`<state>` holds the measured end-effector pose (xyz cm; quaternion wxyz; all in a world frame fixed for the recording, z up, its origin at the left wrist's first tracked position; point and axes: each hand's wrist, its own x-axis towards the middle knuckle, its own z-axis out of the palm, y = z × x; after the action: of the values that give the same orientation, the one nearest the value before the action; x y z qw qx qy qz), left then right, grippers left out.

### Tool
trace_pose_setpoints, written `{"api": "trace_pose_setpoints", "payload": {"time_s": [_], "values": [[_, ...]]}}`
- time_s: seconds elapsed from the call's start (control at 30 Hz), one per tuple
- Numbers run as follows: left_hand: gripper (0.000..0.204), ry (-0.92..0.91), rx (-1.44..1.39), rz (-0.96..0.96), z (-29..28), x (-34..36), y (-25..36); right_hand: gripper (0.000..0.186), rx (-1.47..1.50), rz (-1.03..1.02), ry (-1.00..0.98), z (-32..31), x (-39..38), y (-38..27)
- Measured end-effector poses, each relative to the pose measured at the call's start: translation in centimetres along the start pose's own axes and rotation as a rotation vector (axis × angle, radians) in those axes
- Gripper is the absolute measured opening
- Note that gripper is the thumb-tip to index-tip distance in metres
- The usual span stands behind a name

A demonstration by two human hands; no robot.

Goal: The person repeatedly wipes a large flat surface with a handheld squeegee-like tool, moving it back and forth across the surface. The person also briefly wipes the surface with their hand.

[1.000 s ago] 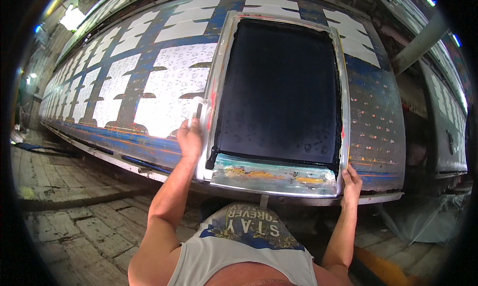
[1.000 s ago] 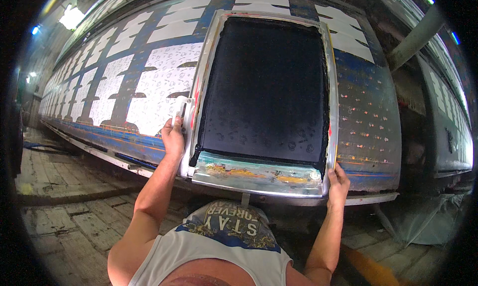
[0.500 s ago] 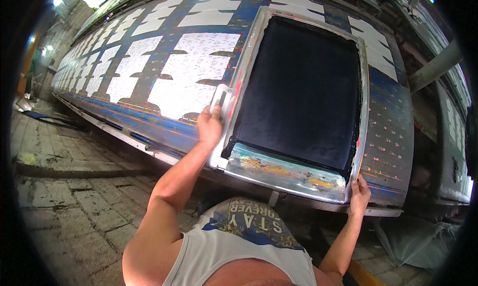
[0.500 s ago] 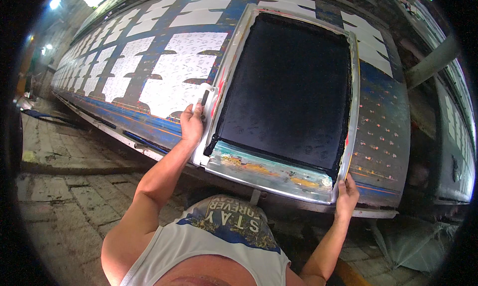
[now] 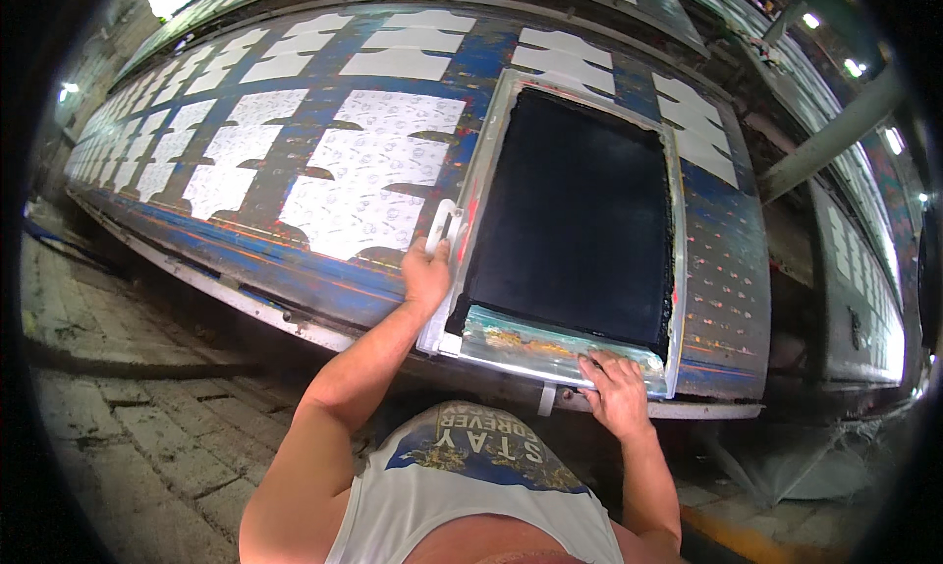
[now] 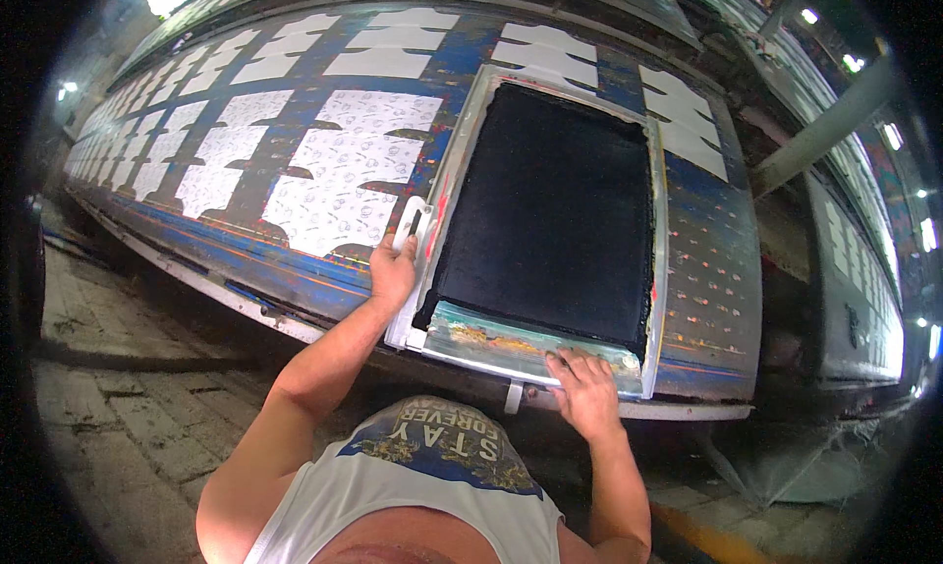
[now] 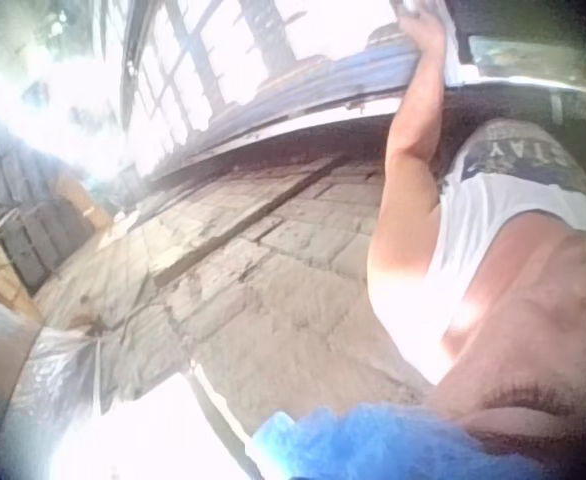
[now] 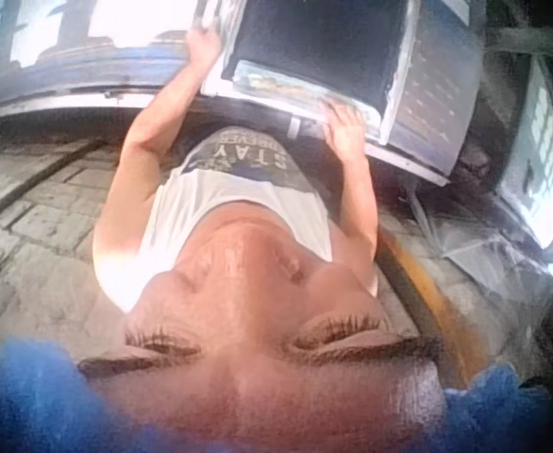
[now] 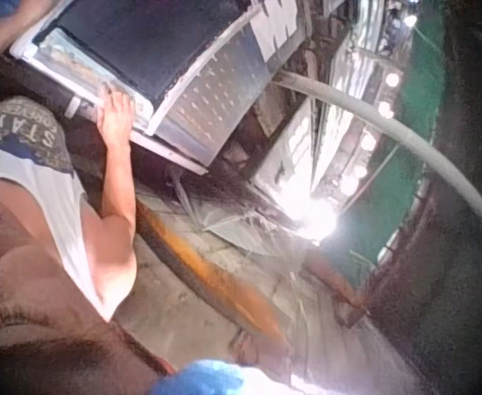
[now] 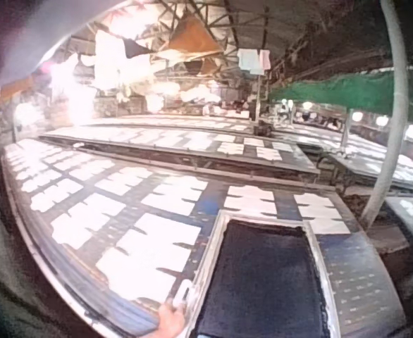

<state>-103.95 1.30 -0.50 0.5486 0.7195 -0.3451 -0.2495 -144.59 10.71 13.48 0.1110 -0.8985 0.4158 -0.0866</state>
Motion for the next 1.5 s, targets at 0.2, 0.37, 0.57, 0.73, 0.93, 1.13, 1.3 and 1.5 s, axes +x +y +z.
{"api": "trace_pose_setpoints", "payload": {"time_s": [0.2, 0.37, 0.57, 0.73, 0.93, 1.13, 1.3, 1.5], "values": [[0.017, -0.003, -0.069, 0.086, 0.3, 0.1, -0.4, 0.056, -0.061, 0.042, 0.088, -1.2, 2.4, -0.5], [0.019, -0.043, -0.121, 0.085, 0.1, -0.1, -0.2, 0.051, -0.088, 0.026, 0.073, 0.0, 5.5, -1.6], [0.019, -0.048, -0.109, 0.064, -0.4, -0.2, 0.9, 0.034, 0.018, 0.133, -0.326, -3.7, 9.3, 1.7], [0.019, -0.077, -0.093, -0.014, -0.9, -0.4, 1.2, 0.024, 0.118, 0.165, -0.573, -5.6, 15.8, 6.5], [0.018, -0.073, -0.137, -0.111, -1.1, -0.9, 2.1, 0.022, 0.036, 0.083, -0.399, -6.8, 26.5, 14.3], [0.020, -0.019, -0.210, -0.190, -0.9, -1.3, 3.3, 0.026, -0.148, 0.092, -0.099, -6.2, 38.7, 22.3], [0.020, -0.008, -0.190, -0.227, -1.2, -1.5, 3.4, 0.033, -0.213, 0.090, 0.072, -3.9, 46.5, 27.7], [0.018, 0.005, -0.106, -0.253, -1.2, -1.7, 4.1, 0.050, -0.293, 0.131, 0.044, -2.7, 50.8, 30.0]]}}
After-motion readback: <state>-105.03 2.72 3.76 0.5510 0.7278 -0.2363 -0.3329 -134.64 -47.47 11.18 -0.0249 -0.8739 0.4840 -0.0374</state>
